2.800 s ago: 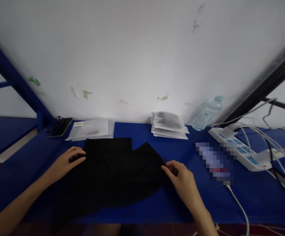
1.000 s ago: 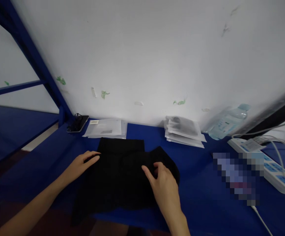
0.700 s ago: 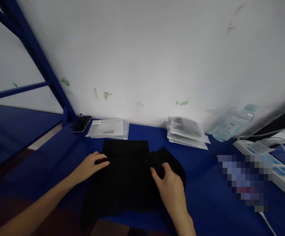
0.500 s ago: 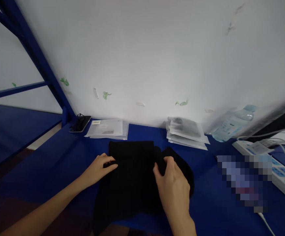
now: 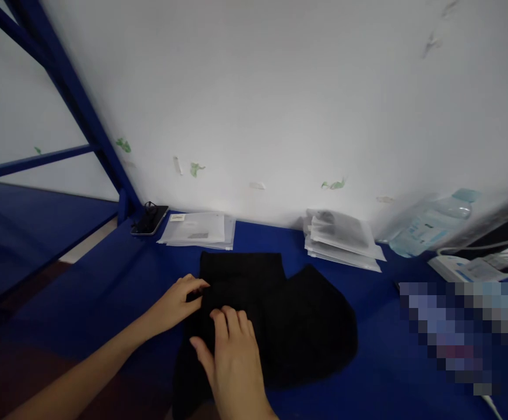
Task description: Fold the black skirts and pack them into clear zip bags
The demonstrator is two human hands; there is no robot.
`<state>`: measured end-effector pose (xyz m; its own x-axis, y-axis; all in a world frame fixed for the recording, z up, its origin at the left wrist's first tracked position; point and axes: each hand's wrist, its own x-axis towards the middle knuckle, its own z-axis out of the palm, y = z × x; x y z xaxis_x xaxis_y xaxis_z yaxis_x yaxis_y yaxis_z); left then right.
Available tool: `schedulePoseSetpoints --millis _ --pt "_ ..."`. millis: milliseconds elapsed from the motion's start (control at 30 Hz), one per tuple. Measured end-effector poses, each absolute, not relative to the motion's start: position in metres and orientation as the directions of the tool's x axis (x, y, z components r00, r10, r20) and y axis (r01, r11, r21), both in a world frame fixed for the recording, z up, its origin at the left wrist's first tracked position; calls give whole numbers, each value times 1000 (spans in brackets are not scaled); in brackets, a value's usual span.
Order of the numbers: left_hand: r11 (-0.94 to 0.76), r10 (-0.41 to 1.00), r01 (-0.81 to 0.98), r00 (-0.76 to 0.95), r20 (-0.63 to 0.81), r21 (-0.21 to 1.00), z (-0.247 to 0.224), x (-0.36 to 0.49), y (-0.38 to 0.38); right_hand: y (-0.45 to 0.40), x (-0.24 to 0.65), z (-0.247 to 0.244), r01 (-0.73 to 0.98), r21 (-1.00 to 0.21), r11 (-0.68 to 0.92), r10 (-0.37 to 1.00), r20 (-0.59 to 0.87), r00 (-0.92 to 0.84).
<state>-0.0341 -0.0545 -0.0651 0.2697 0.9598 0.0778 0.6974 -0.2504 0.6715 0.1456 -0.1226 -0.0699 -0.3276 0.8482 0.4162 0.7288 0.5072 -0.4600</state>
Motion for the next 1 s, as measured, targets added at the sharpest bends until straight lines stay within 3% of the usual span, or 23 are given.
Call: schedulePoseSetpoints --millis 100,200,333,533,633,833,1000 --pt "-268 959 688 259 116 674 -60 -48 -52 -119 172 -62 637 -633 440 894 375 -246" --pt "-263 965 725 182 190 637 -54 -73 -35 -114 200 -61 672 -698 247 957 286 -55" --pt "-242 957 806 108 268 541 -47 -112 12 -109 215 -69 767 -633 106 986 169 3" --pt "-275 961 855 236 143 441 -46 -140 70 -106 201 -75 850 -489 198 962 265 -71" --pt "-300 953 861 286 97 410 -47 -142 78 -103 198 -80 856 -471 212 950 304 -68" --pt "-329 943 857 280 178 396 -37 -130 63 -100 192 -90 705 -664 249 923 383 34" --pt "-361 924 811 242 298 461 -21 -92 8 -104 200 -75 525 -849 56 986 129 102"
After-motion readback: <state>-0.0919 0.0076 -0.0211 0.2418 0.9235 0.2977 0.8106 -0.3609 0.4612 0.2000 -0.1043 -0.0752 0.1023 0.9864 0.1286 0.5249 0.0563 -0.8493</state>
